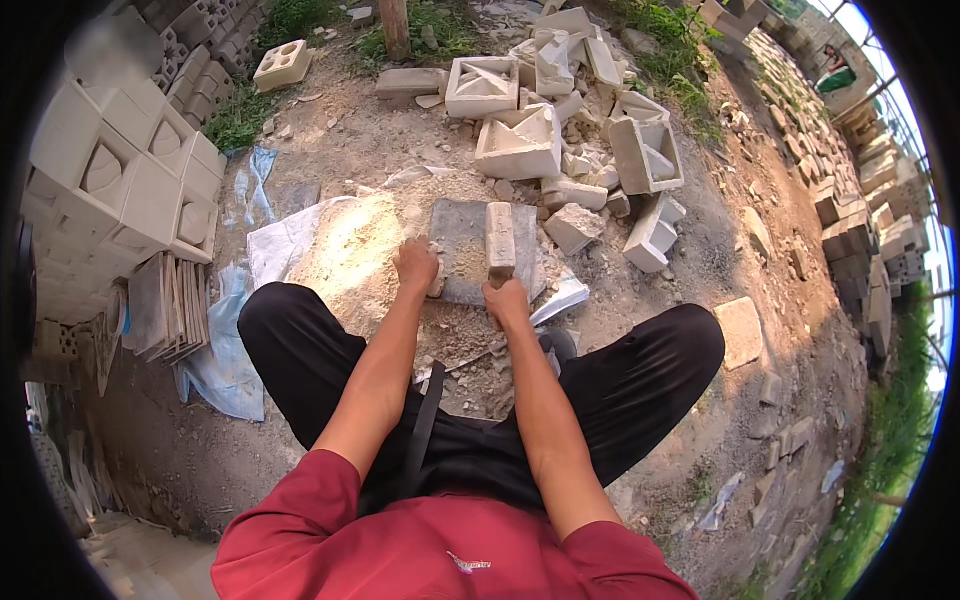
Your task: The person shapes a block by hitting it with another block and scraping its surface, occasionally picking up and turning small fragments.
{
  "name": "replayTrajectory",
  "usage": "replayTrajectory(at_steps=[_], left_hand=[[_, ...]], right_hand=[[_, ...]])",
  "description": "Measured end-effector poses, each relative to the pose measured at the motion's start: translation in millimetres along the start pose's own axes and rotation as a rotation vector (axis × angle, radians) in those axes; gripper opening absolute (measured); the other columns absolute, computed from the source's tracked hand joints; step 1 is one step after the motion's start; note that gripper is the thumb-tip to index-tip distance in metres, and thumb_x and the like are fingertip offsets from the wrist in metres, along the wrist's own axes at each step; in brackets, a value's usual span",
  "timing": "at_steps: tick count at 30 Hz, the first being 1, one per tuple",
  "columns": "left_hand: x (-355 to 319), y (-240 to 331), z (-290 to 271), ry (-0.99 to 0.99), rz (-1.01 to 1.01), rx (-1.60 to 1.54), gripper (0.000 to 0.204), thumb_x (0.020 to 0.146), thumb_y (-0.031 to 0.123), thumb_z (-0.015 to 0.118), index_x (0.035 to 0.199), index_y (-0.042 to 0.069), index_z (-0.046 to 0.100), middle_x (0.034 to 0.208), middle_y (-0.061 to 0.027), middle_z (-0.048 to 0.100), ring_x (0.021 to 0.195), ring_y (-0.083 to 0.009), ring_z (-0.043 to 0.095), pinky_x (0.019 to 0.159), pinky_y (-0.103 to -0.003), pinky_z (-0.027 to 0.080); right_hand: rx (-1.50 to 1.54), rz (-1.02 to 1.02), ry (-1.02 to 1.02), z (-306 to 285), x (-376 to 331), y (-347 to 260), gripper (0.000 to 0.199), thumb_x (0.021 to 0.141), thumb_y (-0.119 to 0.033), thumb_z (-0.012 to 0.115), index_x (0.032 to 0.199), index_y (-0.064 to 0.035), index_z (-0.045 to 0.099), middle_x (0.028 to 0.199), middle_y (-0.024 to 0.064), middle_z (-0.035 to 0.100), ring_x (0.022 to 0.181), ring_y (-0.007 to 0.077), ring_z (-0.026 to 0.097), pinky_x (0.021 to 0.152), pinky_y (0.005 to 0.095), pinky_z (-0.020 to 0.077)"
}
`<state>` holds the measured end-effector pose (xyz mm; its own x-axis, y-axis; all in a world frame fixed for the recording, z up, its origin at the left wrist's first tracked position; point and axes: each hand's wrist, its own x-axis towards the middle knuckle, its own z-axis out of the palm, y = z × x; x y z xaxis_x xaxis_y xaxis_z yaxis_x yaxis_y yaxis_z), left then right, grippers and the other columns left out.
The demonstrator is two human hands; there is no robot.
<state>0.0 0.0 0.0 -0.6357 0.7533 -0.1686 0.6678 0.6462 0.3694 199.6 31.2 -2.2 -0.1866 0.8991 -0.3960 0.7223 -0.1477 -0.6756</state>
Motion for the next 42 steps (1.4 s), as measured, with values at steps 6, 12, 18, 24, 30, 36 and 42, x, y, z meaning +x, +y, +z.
replayTrajectory(at_steps=[6, 12, 18, 24, 30, 36, 42], left_hand=[[1, 8, 19, 0.136, 0.101, -0.038, 0.025, 0.081, 0.028, 0.065, 0.098, 0.009, 0.07, 0.103, -0.0115, 0.064, 0.105, -0.0307, 0.056, 0.088, -0.048, 0.043], [-4, 49, 16, -0.013, 0.123, -0.218, 0.026, 0.079, 0.031, 0.067, 0.092, 0.009, 0.071, 0.1, -0.0113, 0.068, 0.105, -0.0299, 0.058, 0.088, -0.046, 0.043], [-11, 22, 21, 0.128, 0.104, -0.182, 0.029, 0.079, 0.029, 0.066, 0.101, 0.011, 0.07, 0.106, -0.0118, 0.066, 0.109, -0.0304, 0.056, 0.091, -0.047, 0.042], [-23, 6, 19, 0.137, 0.004, -0.154, 0.041, 0.079, 0.029, 0.065, 0.117, 0.012, 0.061, 0.117, -0.0118, 0.055, 0.114, -0.0309, 0.051, 0.093, -0.05, 0.041], [-22, -5, 17, -0.013, -0.033, -0.172, 0.051, 0.079, 0.033, 0.067, 0.122, 0.009, 0.056, 0.122, -0.0153, 0.051, 0.119, -0.0333, 0.047, 0.095, -0.054, 0.038], [-30, -5, 19, -0.08, -0.03, -0.15, 0.061, 0.075, 0.036, 0.07, 0.127, 0.01, 0.052, 0.125, -0.0129, 0.048, 0.121, -0.0327, 0.046, 0.095, -0.054, 0.038], [-32, -8, 11, -0.111, 0.075, -0.065, 0.074, 0.068, 0.029, 0.079, 0.132, 0.011, 0.047, 0.129, -0.0082, 0.047, 0.123, -0.0271, 0.045, 0.096, -0.052, 0.038]], right_hand=[[0.117, -0.087, 0.088, 7, 4, 13, 0.051, 0.076, -0.04, 0.069, 0.102, 0.0042, 0.065, 0.094, 0.0242, 0.068, 0.093, 0.0378, 0.066, 0.081, 0.0409, 0.0515], [0.183, -0.009, 0.071, 5, 12, 22, 0.052, 0.076, -0.039, 0.069, 0.102, 0.0056, 0.064, 0.084, 0.0257, 0.068, 0.087, 0.0375, 0.067, 0.078, 0.0413, 0.0525], [0.135, -0.02, 0.163, -17, -16, -28, 0.051, 0.076, -0.039, 0.07, 0.1, 0.0063, 0.064, 0.087, 0.0249, 0.068, 0.089, 0.0365, 0.067, 0.079, 0.0408, 0.0519], [0.233, -0.081, 0.178, -5, -26, -46, 0.053, 0.072, -0.039, 0.07, 0.1, 0.0053, 0.065, 0.098, 0.0266, 0.067, 0.095, 0.0395, 0.065, 0.083, 0.0418, 0.0511], [0.053, -0.004, -0.036, 3, -7, -20, 0.051, 0.07, -0.035, 0.071, 0.098, 0.0071, 0.065, 0.098, 0.0261, 0.067, 0.096, 0.0367, 0.066, 0.082, 0.0398, 0.0521], [0.104, -0.044, 0.08, -6, -21, -36, 0.05, 0.068, -0.031, 0.07, 0.097, 0.009, 0.066, 0.099, 0.0328, 0.064, 0.1, 0.0419, 0.063, 0.084, 0.043, 0.0515], [-0.079, 0.026, -0.02, -12, -18, -31, 0.051, 0.066, -0.029, 0.07, 0.099, 0.0093, 0.065, 0.092, 0.03, 0.066, 0.094, 0.0396, 0.066, 0.08, 0.0409, 0.0524]])
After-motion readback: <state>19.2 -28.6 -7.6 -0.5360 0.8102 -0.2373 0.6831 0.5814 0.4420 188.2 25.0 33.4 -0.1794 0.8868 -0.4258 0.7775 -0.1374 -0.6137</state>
